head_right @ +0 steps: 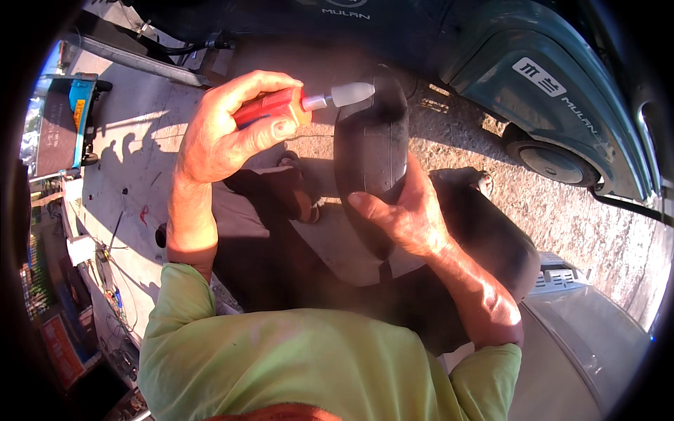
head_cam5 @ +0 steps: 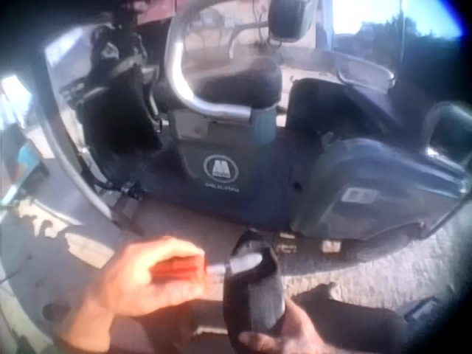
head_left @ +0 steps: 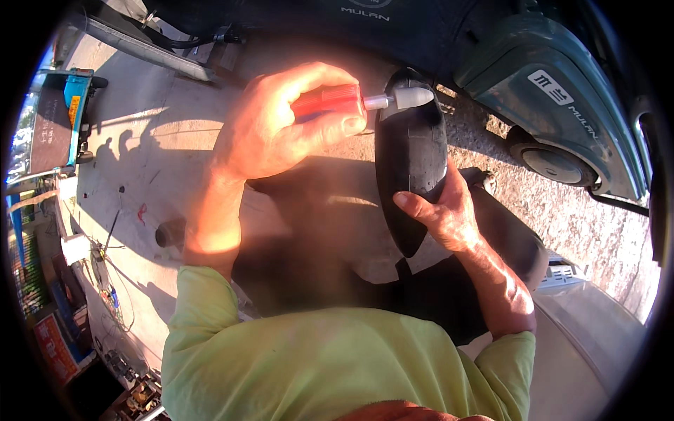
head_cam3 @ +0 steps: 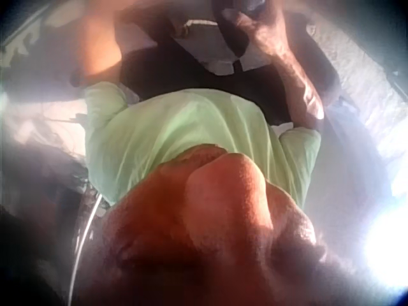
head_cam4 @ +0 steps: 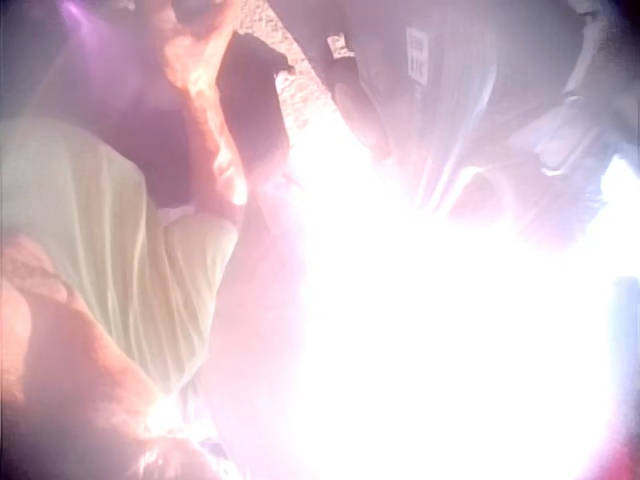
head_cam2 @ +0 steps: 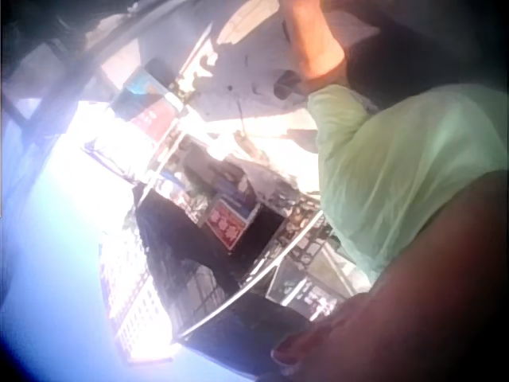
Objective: The person uses a rotary tool to buff the surface of an inner tube, inserts a metal tool into the tube's valve stem, and wipes the tube surface.
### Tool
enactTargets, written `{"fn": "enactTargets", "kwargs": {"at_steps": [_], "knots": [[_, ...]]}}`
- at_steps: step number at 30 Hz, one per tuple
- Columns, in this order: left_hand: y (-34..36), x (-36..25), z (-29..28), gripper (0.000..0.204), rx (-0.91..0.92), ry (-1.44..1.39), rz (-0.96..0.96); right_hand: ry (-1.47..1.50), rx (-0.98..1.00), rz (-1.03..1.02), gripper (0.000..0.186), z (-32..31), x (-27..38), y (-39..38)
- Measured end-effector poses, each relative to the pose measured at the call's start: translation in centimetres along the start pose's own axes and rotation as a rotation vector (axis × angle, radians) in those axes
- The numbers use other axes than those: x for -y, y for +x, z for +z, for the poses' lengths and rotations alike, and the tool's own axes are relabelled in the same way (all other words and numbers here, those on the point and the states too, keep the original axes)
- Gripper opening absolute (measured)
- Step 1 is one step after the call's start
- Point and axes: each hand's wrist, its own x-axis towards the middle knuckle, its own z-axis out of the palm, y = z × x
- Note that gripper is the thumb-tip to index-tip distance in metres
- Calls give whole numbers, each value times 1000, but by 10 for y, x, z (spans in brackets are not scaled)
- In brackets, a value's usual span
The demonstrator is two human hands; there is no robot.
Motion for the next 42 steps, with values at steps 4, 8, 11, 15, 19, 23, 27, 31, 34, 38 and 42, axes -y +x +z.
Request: {"fn": "enactTargets", "kwargs": {"at_steps": [4,8,11,15,19,23,27,31,34,38,42], "knots": [[13,25,-14,46,1,-431,-176,39,25,-8,72,3,0,2],[24,60,-17,50,-217,-677,-228,13,7,42,73,1,-1,-2],[31,79,-27,48,-337,-711,-278,30,10,56,75,1,-1,-4],[38,110,-38,46,-480,-776,-331,31,32,69,75,2,-1,-4],[78,152,-44,49,-619,-725,-458,71,24,64,75,4,5,-6],[123,216,-45,42,-663,-499,-543,35,17,32,77,-2,5,-6],[143,296,-66,48,-818,-34,-606,24,46,25,83,-4,7,-1],[179,306,-44,61,-785,354,-527,50,19,28,86,-16,0,1],[183,313,-50,58,-740,481,-446,83,39,48,88,-15,5,5],[198,364,-61,57,-746,675,-435,116,61,81,88,-15,8,8],[199,396,-70,57,-666,719,-400,75,97,53,90,-18,13,14]]}}
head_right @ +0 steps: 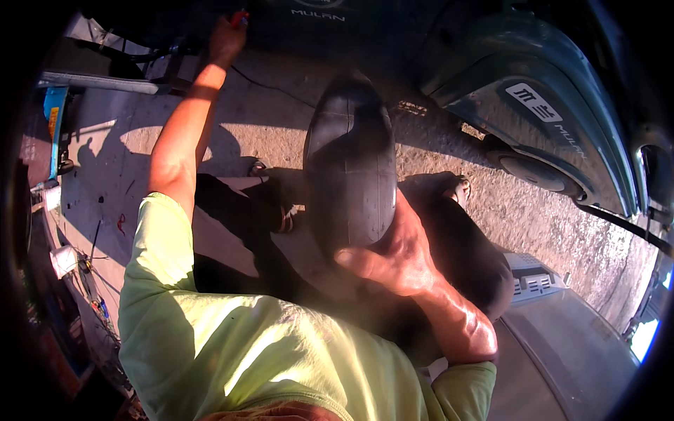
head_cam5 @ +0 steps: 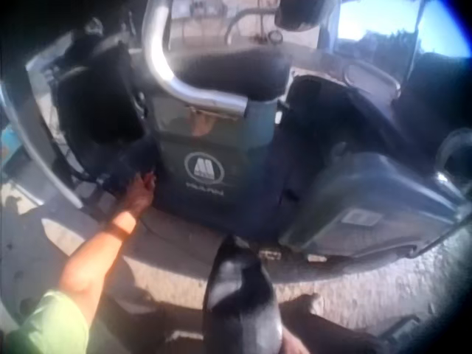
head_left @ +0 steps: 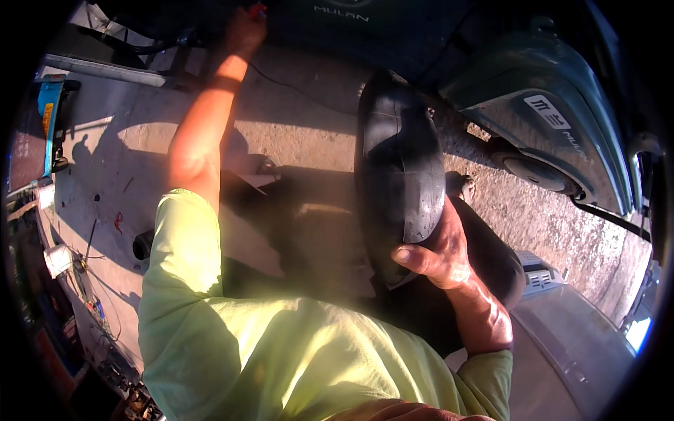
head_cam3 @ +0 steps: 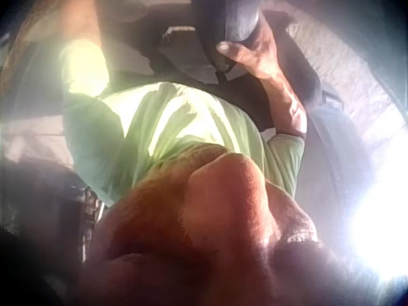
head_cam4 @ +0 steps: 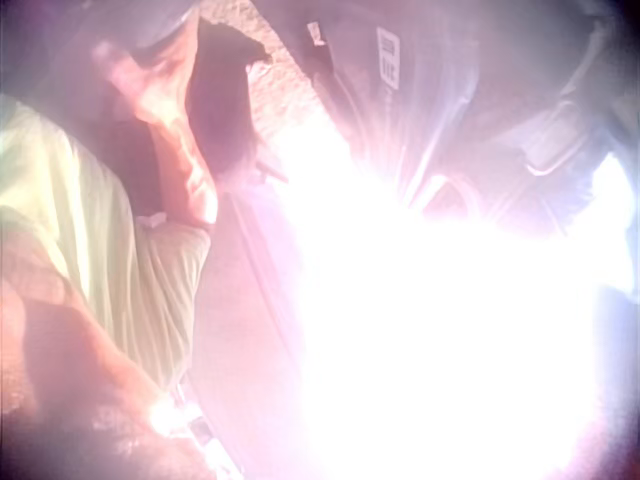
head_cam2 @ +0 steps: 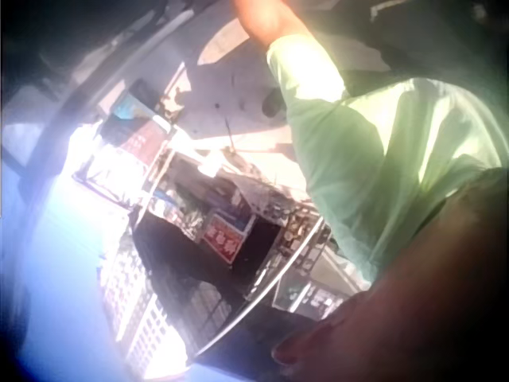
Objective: The person uses a rotary tool to buff the surface of an inner tube, inserts a metal tool into the tube's valve stem, and wipes the tube surface.
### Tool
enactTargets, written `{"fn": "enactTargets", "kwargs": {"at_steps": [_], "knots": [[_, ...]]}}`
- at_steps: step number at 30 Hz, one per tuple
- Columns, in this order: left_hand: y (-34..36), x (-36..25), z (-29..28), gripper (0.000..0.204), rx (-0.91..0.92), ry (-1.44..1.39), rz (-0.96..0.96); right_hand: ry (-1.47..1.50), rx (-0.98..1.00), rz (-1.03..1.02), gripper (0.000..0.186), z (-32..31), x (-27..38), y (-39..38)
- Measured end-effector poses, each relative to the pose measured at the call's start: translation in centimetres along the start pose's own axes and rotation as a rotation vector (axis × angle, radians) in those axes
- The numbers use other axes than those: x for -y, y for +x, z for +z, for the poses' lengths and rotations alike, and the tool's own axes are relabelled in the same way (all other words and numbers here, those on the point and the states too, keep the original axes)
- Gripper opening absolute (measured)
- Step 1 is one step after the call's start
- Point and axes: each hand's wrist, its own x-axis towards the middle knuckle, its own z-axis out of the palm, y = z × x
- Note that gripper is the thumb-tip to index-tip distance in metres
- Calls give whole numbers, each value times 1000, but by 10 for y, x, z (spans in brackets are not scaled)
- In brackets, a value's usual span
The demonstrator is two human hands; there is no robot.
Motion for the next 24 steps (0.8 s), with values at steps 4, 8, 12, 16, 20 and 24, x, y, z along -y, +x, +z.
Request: {"fn": "enactTargets", "kwargs": {"at_steps": [4,8,12,16,20,24], "knots": [[-24,-63,-42,51,61,-38,-98,132,-16,41,95,2,2,-5],[-33,-72,-64,55,86,-91,-186,178,39,70,98,3,7,-6],[-36,-85,-65,60,85,-59,-235,119,76,39,94,-5,4,-12],[-5,-20,-55,58,-11,-39,-182,166,109,21,92,-3,4,-11],[-3,-40,-93,48,-156,-228,-58,189,57,-11,91,-1,2,-8],[-59,-115,-192,31,-112,-482,190,177,-7,0,92,6,3,-11]]}}
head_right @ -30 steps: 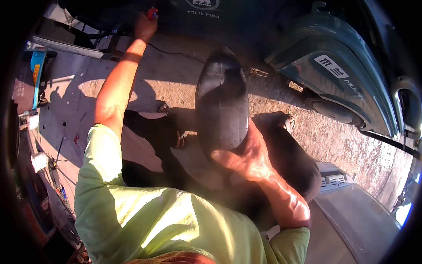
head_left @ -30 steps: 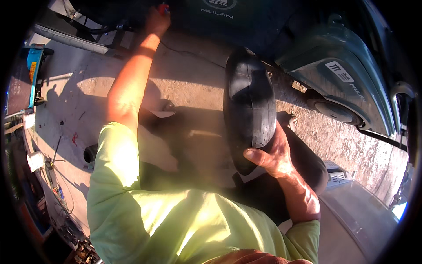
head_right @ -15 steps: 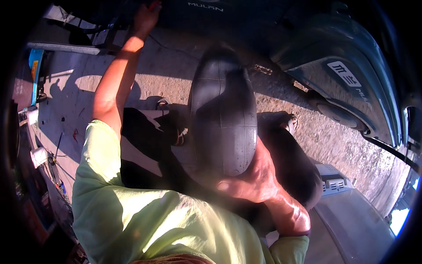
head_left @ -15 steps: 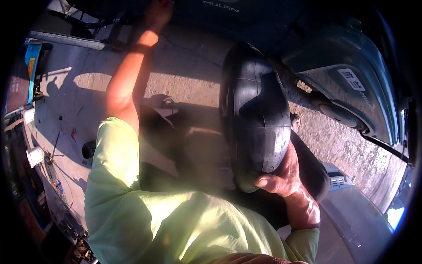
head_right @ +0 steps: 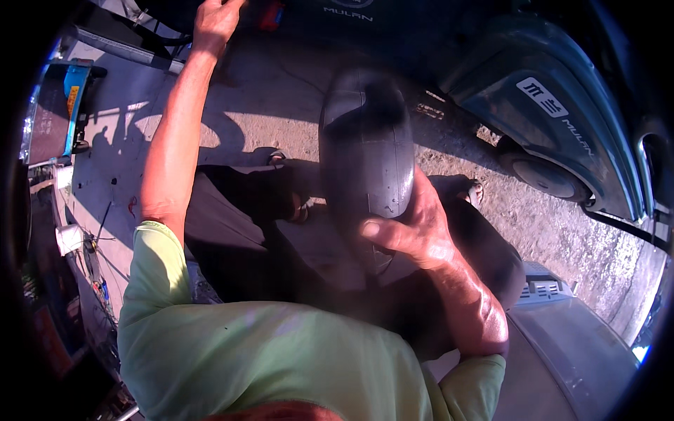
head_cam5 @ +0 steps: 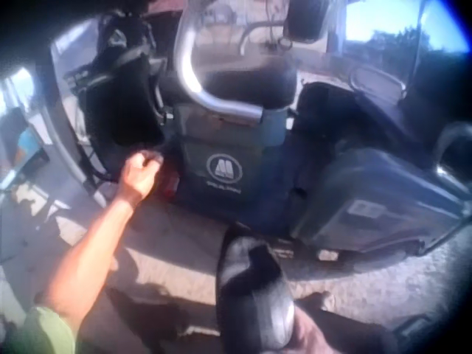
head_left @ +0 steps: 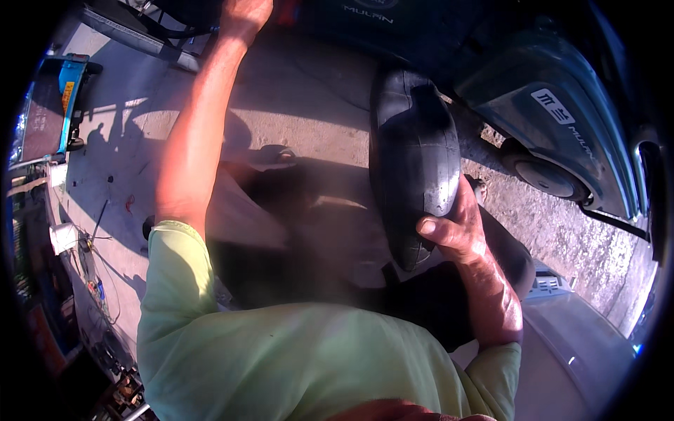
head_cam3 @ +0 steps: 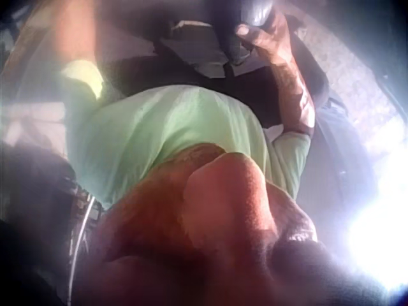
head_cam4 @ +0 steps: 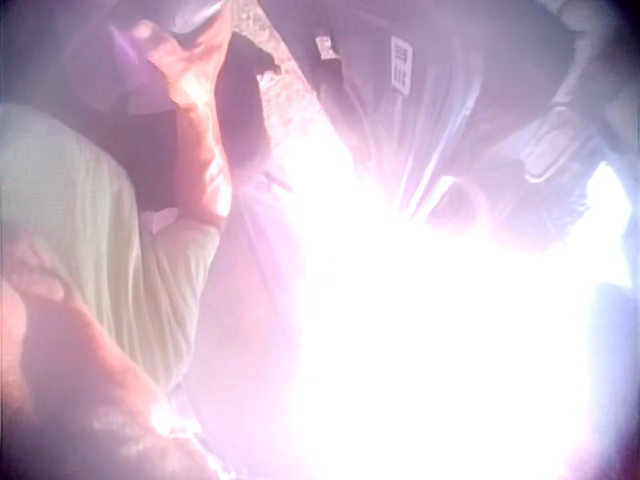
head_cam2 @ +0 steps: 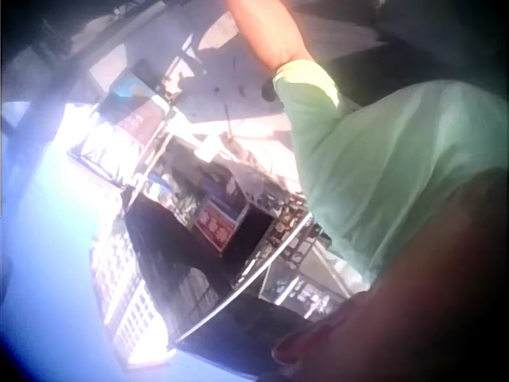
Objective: The person uses a rotary tool to buff the surface of an inner tube, inserts a metal tool into the tube's valve stem, and wipes the tube surface.
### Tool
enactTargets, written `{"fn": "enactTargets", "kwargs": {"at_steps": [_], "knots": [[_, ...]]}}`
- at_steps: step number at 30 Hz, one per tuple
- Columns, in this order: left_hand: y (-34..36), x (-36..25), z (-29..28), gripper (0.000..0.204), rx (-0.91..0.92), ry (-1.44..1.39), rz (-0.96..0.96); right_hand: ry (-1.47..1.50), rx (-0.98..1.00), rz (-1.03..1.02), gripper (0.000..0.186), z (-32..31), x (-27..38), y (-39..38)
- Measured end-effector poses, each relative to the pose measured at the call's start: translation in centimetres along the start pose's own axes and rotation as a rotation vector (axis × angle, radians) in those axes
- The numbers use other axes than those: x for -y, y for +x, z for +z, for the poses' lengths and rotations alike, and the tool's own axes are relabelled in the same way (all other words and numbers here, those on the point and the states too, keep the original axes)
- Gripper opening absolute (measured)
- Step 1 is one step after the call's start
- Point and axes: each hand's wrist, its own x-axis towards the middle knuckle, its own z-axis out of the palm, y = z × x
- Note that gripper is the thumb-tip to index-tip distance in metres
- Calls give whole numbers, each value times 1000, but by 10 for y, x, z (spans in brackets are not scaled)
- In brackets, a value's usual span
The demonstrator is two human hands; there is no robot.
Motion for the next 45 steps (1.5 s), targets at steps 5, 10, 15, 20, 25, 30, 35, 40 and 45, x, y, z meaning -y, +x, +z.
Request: {"fn": "enactTargets", "kwargs": {"at_steps": [5,10,15,20,25,30,35,40,45], "knots": [[-85,-144,-39,32,346,-262,127,-66,25,-8,89,11,-5,2],[-144,-179,-22,22,540,-330,381,-91,113,-23,90,17,-13,6],[-154,-164,1,13,381,-171,606,-86,139,-26,88,16,-21,2],[-145,-162,-4,14,332,-172,514,-51,146,20,92,19,-14,0],[-159,-175,3,17,555,-273,585,-78,239,4,86,18,-19,4],[-137,-148,4,18,558,-165,507,-184,232,14,90,18,-17,6],[-133,-169,-44,24,704,-266,662,-123,153,-26,95,20,-13,10],[-149,-174,-51,51,809,-261,674,-72,148,-64,96,16,-8,9],[-159,-176,-48,55,789,-210,733,-51,144,-88,95,20,-6,7]]}}
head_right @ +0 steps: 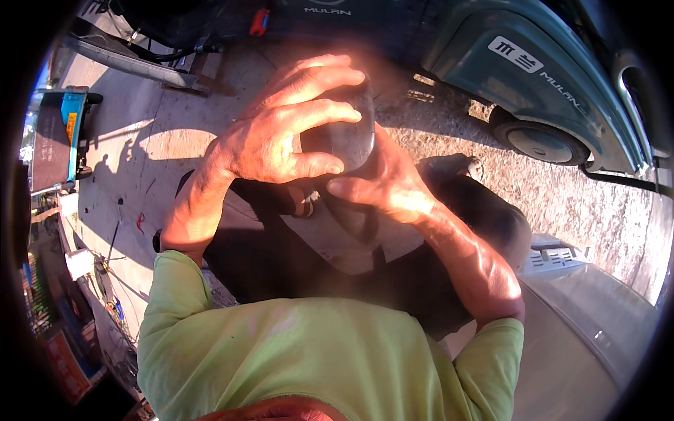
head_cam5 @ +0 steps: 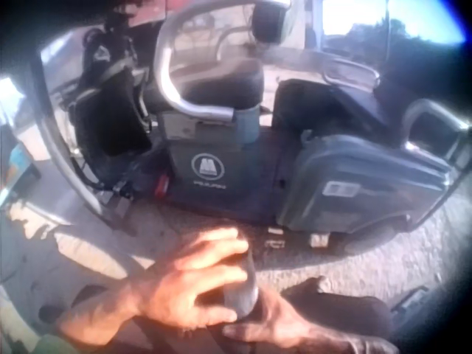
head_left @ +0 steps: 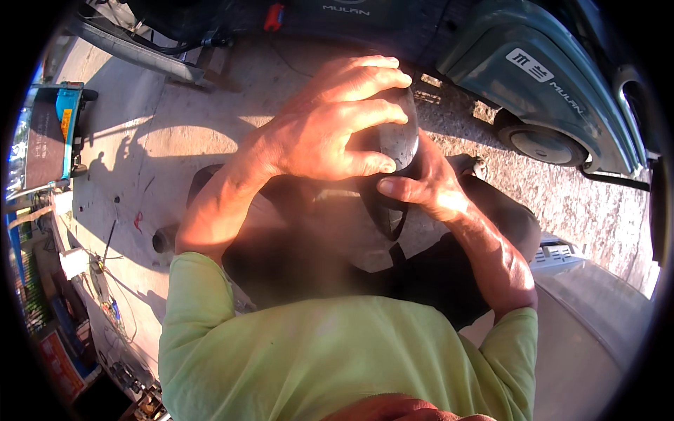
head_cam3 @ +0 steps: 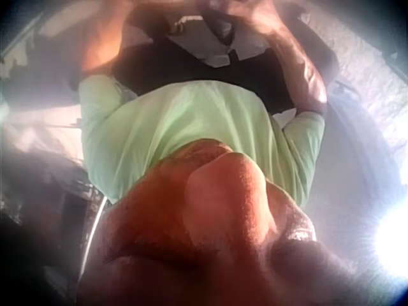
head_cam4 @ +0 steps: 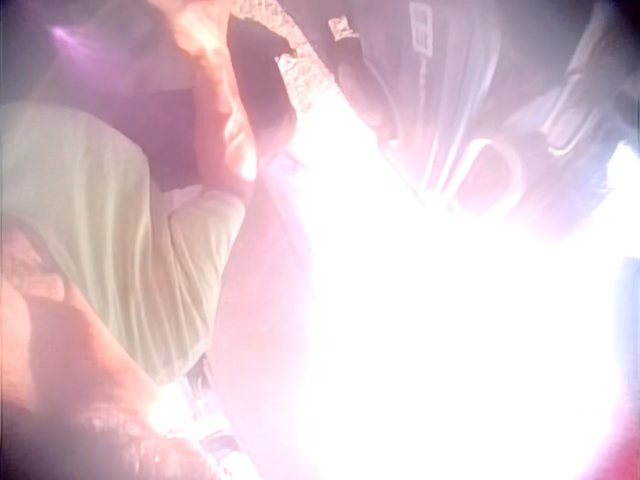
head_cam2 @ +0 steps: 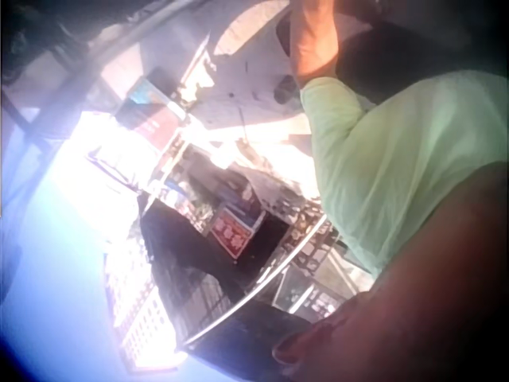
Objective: The person uses a rotary tool to buff the surface of an inner tube, inserts a metal tool into the tube's valve stem, and wipes the tube surface.
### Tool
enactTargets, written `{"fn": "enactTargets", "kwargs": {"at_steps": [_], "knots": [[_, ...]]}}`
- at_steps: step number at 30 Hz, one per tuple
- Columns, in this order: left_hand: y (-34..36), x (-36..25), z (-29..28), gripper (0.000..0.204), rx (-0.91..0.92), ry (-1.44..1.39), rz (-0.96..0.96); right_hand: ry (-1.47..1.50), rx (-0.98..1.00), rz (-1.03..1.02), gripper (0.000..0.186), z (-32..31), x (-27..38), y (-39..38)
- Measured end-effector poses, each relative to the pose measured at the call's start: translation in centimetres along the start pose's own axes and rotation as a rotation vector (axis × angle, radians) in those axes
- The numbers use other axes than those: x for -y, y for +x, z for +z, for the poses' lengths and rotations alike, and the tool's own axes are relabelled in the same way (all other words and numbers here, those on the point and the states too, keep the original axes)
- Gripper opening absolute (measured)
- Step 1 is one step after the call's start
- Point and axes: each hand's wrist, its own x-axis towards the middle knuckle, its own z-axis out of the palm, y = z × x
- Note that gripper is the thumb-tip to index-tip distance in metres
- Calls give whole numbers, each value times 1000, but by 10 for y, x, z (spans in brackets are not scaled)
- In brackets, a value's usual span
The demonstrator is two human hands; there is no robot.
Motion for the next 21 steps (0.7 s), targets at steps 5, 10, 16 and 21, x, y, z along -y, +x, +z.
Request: {"fn": "enactTargets", "kwargs": {"at_steps": [5,10,16,21], "knots": [[4,-5,-3,49,39,-44,83,1,-16,1,98,1,5,0],[8,-4,-15,34,18,-357,214,-29,-3,-27,103,3,15,1],[8,0,-32,32,-121,-445,164,1,-24,-13,98,-6,5,1],[8,-9,-28,33,-164,-384,82,10,-6,-46,94,-11,1,2]]}}
